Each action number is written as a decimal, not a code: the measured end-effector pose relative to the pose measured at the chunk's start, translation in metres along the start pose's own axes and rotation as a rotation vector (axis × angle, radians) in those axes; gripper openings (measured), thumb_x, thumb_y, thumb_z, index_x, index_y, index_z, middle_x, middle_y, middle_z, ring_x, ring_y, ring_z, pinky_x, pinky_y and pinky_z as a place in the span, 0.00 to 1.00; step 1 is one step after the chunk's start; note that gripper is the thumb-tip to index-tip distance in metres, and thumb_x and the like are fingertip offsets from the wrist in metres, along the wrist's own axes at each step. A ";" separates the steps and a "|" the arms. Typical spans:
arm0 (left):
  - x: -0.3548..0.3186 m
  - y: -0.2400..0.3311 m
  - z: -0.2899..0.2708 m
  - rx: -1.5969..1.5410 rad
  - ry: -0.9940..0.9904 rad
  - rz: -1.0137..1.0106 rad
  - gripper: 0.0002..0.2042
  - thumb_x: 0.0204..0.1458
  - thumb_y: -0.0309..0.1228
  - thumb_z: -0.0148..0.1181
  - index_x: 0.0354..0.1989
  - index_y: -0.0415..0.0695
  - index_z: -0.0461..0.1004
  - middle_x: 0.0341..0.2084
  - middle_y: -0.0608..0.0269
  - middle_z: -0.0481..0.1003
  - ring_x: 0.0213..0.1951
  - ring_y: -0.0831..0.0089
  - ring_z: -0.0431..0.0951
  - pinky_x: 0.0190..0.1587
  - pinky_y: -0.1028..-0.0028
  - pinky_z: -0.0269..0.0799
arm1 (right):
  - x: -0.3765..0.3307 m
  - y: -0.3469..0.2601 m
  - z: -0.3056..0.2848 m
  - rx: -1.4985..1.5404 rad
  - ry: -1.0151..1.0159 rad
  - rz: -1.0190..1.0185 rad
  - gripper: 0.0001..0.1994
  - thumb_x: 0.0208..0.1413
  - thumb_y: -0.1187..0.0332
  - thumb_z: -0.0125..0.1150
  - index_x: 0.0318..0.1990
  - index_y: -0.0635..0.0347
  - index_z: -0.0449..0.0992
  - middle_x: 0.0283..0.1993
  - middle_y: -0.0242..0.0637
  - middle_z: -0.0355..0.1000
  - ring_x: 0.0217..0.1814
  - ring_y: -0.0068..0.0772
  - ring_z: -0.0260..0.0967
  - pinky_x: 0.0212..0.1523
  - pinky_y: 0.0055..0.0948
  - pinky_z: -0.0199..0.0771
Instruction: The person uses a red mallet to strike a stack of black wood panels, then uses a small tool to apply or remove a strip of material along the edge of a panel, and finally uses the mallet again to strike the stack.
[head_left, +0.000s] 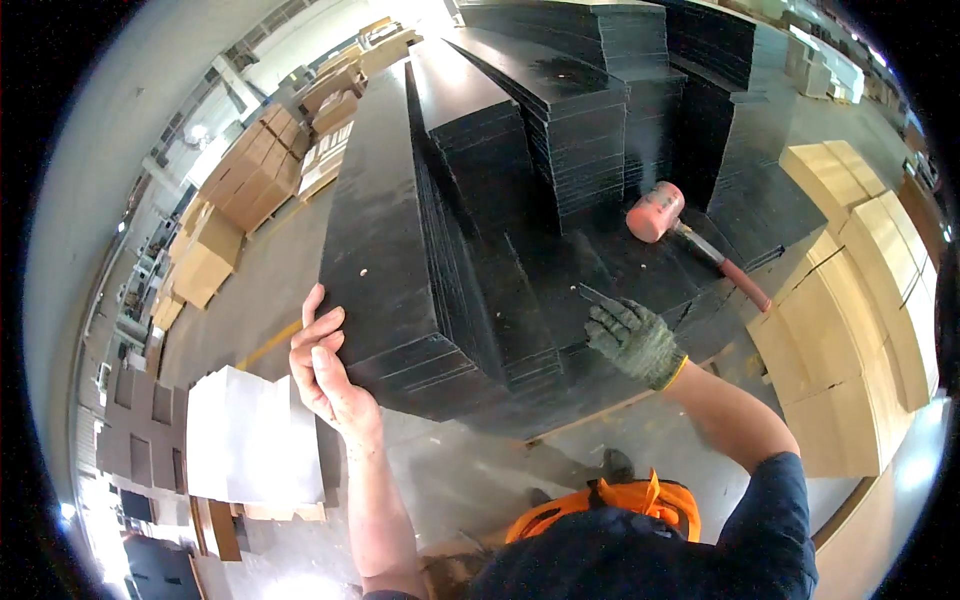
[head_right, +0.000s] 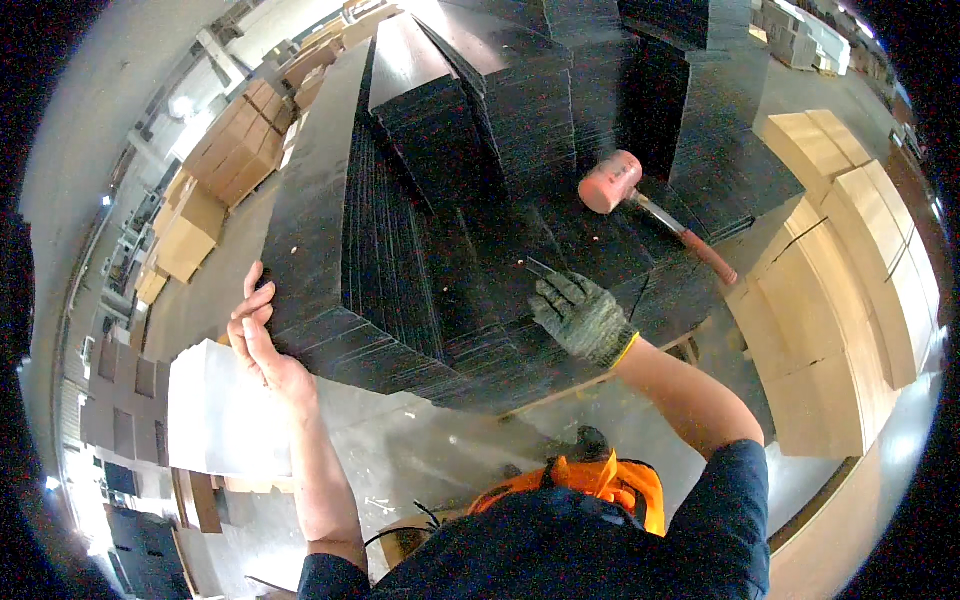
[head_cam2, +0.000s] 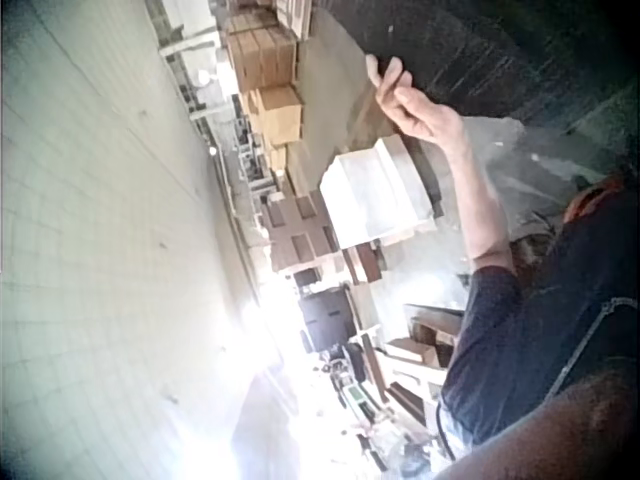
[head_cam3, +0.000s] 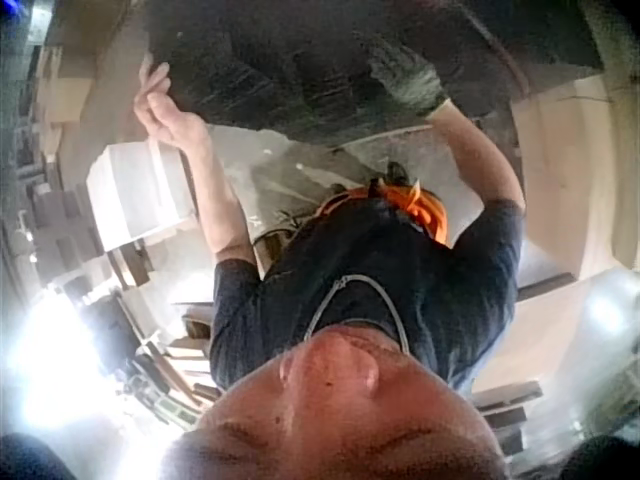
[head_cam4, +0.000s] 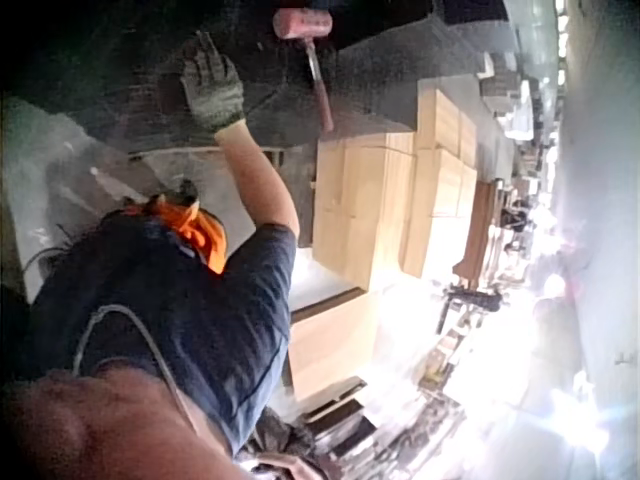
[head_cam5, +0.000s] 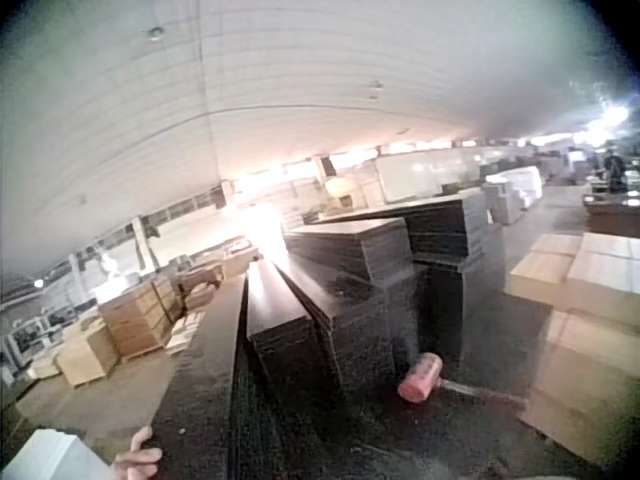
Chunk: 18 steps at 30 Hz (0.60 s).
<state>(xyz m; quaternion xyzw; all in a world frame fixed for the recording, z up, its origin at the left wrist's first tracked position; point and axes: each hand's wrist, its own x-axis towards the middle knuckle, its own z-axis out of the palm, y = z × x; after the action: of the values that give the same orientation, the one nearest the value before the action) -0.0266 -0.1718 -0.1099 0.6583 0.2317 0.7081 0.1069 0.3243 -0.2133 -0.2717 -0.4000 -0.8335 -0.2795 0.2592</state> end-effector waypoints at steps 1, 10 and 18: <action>0.000 0.001 0.000 0.017 -0.008 0.016 0.15 0.66 0.36 0.46 0.30 0.38 0.66 0.41 0.50 0.76 0.61 0.41 0.68 0.66 0.45 0.55 | -0.001 0.005 -0.002 0.027 -0.017 -0.006 0.16 0.47 0.63 0.65 0.45 0.53 0.79 0.52 0.41 0.76 0.55 0.44 0.73 0.52 0.45 0.76; 0.001 0.003 0.004 0.021 -0.002 0.018 0.14 0.67 0.34 0.45 0.31 0.39 0.67 0.40 0.52 0.77 0.60 0.42 0.69 0.66 0.45 0.55 | -0.002 0.019 -0.013 0.157 -0.034 0.197 0.19 0.47 0.65 0.64 0.48 0.57 0.77 0.57 0.43 0.73 0.54 0.49 0.70 0.55 0.45 0.71; 0.001 0.006 0.004 0.046 -0.006 -0.002 0.13 0.67 0.34 0.45 0.32 0.38 0.67 0.41 0.49 0.77 0.60 0.43 0.68 0.66 0.46 0.56 | -0.020 0.020 -0.017 -0.107 -0.020 -0.043 0.23 0.45 0.64 0.63 0.52 0.54 0.76 0.50 0.43 0.76 0.50 0.45 0.71 0.47 0.48 0.74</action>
<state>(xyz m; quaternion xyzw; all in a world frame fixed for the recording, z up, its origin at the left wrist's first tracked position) -0.0215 -0.1762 -0.1061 0.6626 0.2483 0.7005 0.0930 0.3554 -0.2248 -0.2677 -0.3980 -0.8282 -0.3251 0.2233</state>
